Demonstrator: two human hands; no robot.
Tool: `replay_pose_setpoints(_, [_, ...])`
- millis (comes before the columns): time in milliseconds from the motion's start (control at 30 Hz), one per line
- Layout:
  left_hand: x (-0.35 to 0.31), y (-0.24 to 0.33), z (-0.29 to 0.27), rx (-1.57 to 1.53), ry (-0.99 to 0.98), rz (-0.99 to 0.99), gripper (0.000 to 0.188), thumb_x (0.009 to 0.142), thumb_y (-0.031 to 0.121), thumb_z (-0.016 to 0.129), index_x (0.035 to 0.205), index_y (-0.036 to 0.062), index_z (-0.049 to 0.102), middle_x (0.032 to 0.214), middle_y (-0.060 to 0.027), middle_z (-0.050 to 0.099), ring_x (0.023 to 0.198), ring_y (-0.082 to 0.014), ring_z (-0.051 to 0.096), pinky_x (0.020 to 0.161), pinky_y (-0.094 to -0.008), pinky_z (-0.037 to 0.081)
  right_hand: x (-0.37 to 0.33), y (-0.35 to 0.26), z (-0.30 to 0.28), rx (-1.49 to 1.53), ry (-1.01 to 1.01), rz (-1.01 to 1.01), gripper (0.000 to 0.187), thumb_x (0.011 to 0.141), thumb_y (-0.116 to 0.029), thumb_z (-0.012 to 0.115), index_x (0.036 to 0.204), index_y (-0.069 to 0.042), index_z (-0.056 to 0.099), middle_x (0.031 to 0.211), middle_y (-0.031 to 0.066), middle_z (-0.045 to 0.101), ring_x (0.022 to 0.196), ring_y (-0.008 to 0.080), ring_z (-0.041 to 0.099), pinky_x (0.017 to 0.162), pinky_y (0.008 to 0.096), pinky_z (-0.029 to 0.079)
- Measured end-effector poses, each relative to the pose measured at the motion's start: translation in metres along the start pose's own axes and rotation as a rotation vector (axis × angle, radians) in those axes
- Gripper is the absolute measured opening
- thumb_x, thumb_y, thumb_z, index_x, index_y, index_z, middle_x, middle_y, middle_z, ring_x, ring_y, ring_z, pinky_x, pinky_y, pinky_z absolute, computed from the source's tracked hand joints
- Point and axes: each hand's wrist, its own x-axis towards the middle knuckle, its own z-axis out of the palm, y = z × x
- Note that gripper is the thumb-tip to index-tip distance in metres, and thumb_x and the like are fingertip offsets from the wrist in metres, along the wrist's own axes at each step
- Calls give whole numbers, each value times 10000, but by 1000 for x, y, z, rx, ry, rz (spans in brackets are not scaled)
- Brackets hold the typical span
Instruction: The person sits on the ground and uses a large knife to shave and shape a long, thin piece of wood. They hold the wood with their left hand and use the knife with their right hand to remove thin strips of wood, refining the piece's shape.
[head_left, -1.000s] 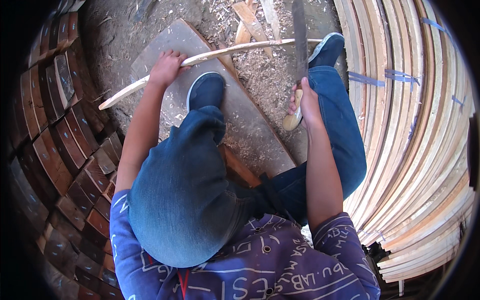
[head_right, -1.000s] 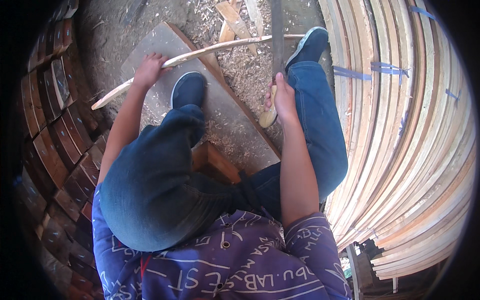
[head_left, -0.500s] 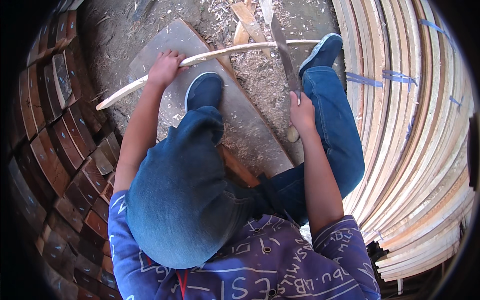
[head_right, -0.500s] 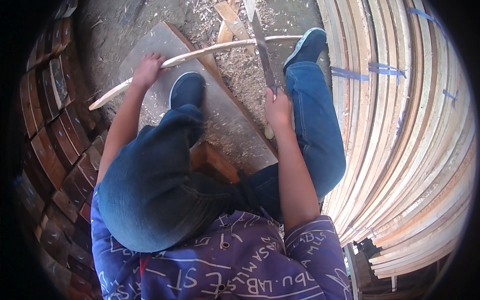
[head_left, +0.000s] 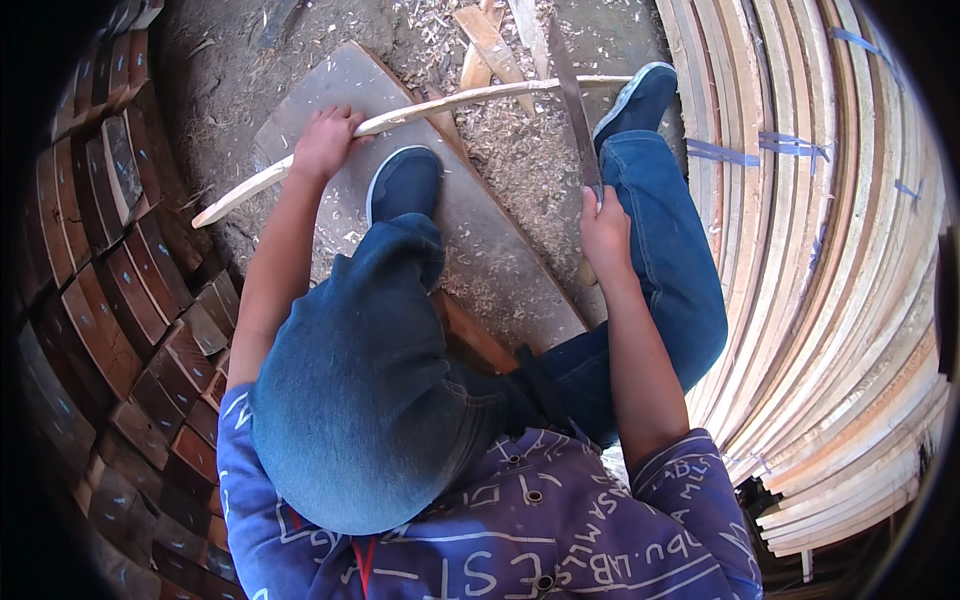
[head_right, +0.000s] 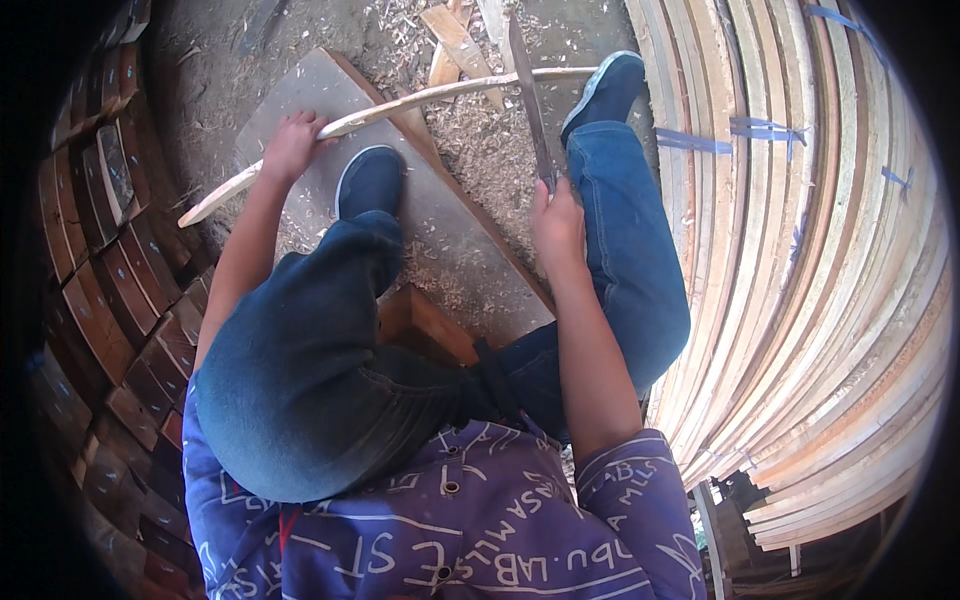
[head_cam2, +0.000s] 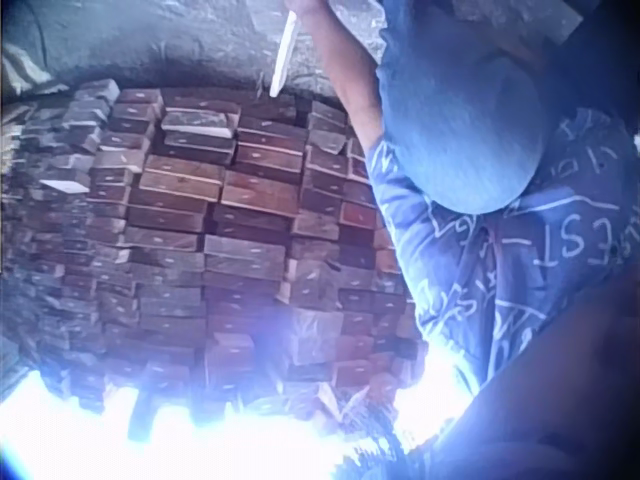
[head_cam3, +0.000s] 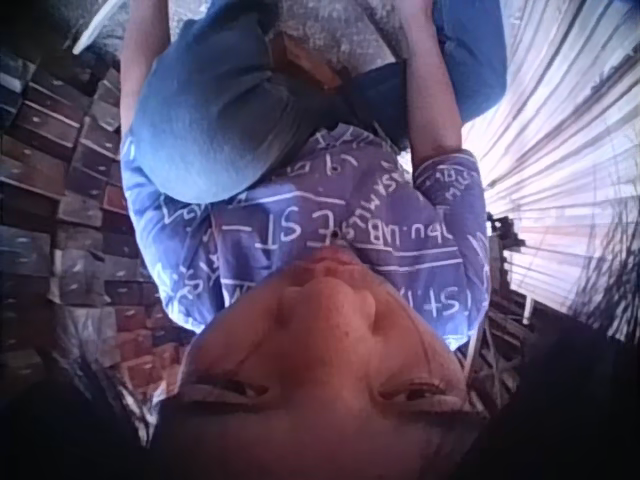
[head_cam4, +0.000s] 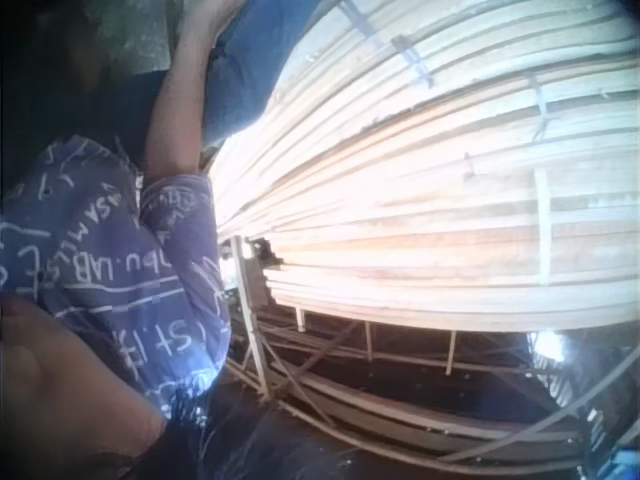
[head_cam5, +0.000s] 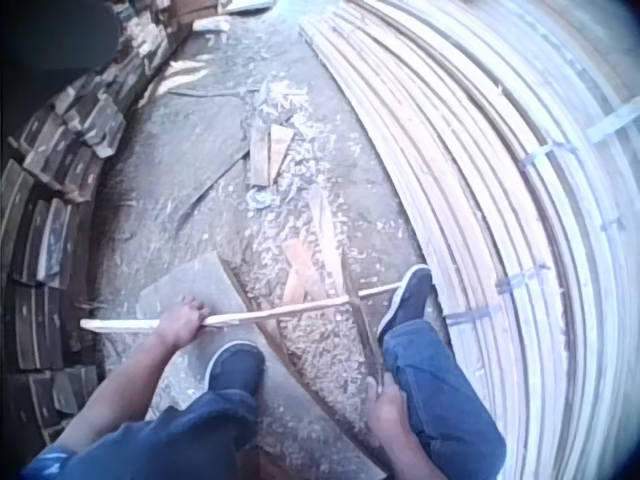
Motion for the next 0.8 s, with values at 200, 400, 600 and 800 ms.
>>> replay_pose_setpoints(200, [-9,-7,-6,48,-61,-35,304,849,330,630,1068,120,634,976,-77,604,1043,-260,549,885,-403,404,-13,-67,-66,93,30,-261,298,945,-271,534,1022,10,598,794,257,642,770,439,626,675,488,484])
replay_pose_setpoints(400, [-2,3,-11,59,-78,-39,306,852,333,624,1074,123,632,992,-83,607,1056,-264,545,902,-407,398,4,-49,-31,-205,67,-412,312,944,-259,530,1127,-7,530,795,231,661,759,414,647,656,503,506])
replay_pose_setpoints(600, [7,-5,-7,38,-53,-30,330,852,345,619,1095,122,626,1009,-84,611,1060,-269,540,901,-410,399,-3,-50,-42,-392,-63,-276,259,948,-256,511,1071,-29,524,758,223,657,732,409,652,621,490,516])
replay_pose_setpoints(800, [-9,-9,-5,51,-60,-38,352,847,362,624,1109,126,623,1024,-83,615,1052,-276,544,892,-419,405,-15,-84,-54,-210,39,-481,265,947,-267,508,1013,-12,540,738,241,651,721,421,653,634,486,523])
